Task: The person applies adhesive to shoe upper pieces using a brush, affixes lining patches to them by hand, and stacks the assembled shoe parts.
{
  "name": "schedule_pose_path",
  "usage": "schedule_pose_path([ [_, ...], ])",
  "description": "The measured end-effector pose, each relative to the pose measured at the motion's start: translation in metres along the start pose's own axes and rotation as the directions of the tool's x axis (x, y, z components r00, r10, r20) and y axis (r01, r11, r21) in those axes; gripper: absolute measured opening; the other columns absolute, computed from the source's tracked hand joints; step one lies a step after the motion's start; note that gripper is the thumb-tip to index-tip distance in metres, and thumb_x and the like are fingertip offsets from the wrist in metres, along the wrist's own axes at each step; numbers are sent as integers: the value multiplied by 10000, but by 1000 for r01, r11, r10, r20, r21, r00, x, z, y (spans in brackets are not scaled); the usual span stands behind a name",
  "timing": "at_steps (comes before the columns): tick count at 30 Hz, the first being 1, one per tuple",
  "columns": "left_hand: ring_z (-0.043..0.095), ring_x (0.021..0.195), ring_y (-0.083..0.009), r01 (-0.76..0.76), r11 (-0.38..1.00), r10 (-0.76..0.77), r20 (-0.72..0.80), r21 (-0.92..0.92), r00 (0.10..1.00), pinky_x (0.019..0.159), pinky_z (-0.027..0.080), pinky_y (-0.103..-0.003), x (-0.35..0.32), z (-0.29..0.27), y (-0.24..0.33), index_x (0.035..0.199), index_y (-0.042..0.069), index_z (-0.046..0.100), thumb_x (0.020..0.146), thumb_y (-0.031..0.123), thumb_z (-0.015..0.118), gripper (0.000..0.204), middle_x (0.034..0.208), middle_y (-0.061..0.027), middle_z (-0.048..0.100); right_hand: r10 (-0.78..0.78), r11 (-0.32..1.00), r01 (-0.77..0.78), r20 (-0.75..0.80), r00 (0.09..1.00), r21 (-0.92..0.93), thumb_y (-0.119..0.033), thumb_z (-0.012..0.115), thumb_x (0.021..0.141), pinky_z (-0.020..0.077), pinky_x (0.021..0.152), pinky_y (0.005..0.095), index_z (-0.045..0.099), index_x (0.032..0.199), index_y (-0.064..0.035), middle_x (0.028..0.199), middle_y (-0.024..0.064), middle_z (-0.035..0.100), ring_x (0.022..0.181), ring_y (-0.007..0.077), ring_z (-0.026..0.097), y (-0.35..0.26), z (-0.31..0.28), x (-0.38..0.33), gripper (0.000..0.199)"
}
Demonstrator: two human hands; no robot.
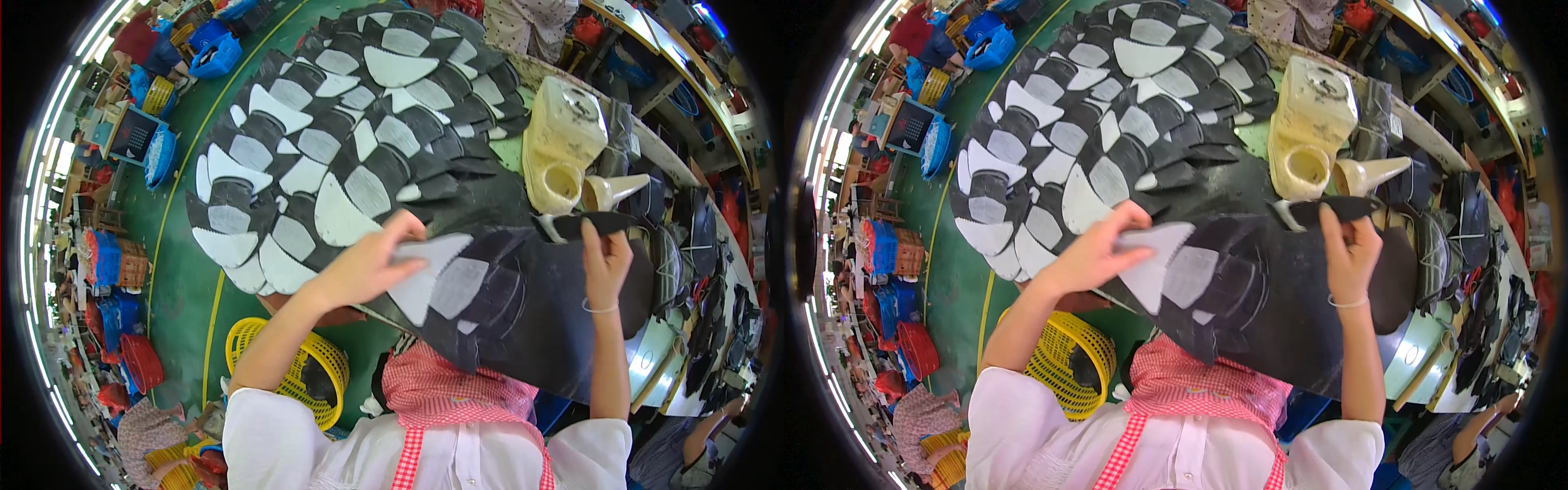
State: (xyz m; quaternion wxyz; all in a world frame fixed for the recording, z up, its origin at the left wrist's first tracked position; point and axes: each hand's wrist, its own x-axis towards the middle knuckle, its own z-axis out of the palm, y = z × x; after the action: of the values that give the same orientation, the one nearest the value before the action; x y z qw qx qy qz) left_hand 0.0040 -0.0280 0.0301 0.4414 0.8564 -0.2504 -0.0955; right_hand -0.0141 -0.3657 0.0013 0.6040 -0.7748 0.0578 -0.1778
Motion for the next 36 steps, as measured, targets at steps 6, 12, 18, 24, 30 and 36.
schedule_pose_path([
  [6,611,1024,-200,-93,830,-326,-613,-551,720,911,471,-326,82,-89,-75,1260,-19,447,818,210,748,582,1128,-141,601,-325,895,300,-22,945,-331,-62,686,880,329,499,202,675,976,-8,659,-29,554,551,24,427,-1,-10,39,111],
  [12,540,1123,-199,287,930,-16,-756,229,654,893,468,-329,110,-105,-130,1367,11,411,818,165,743,660,1281,-143,537,-74,949,37,-108,991,-313,-118,674,898,315,491,227,673,916,-10,655,-41,521,541,45,401,9,-18,58,110],
  [18,539,858,-139,194,980,-195,24,37,981,718,437,-271,20,3,2,1160,105,613,772,134,719,403,988,-27,541,370,925,-378,123,921,46,-126,734,845,283,397,188,465,654,-128,565,-24,531,454,43,461,-7,-8,2,329],
  [24,534,1039,-309,98,939,-121,48,330,992,861,471,-377,-11,31,22,1275,96,523,769,179,746,559,1122,-130,483,-149,922,233,273,951,-310,-137,711,853,344,462,276,673,903,-18,566,78,491,480,107,411,-13,42,3,135],
  [30,524,1038,-309,73,921,-87,20,382,996,854,465,-373,-7,34,19,1256,92,513,759,144,747,553,1103,-122,503,-391,835,537,819,421,123,-70,702,702,503,579,338,674,1050,-131,882,43,672,626,231,619,-25,21,-77,355],
  [36,548,1021,-262,12,928,-39,68,372,997,846,460,-357,-4,27,23,1162,48,473,790,108,721,452,1058,-133,541,-120,991,135,389,913,-13,-13,632,855,406,494,227,700,969,-24,731,36,656,552,83,554,-30,-14,-56,133],
])
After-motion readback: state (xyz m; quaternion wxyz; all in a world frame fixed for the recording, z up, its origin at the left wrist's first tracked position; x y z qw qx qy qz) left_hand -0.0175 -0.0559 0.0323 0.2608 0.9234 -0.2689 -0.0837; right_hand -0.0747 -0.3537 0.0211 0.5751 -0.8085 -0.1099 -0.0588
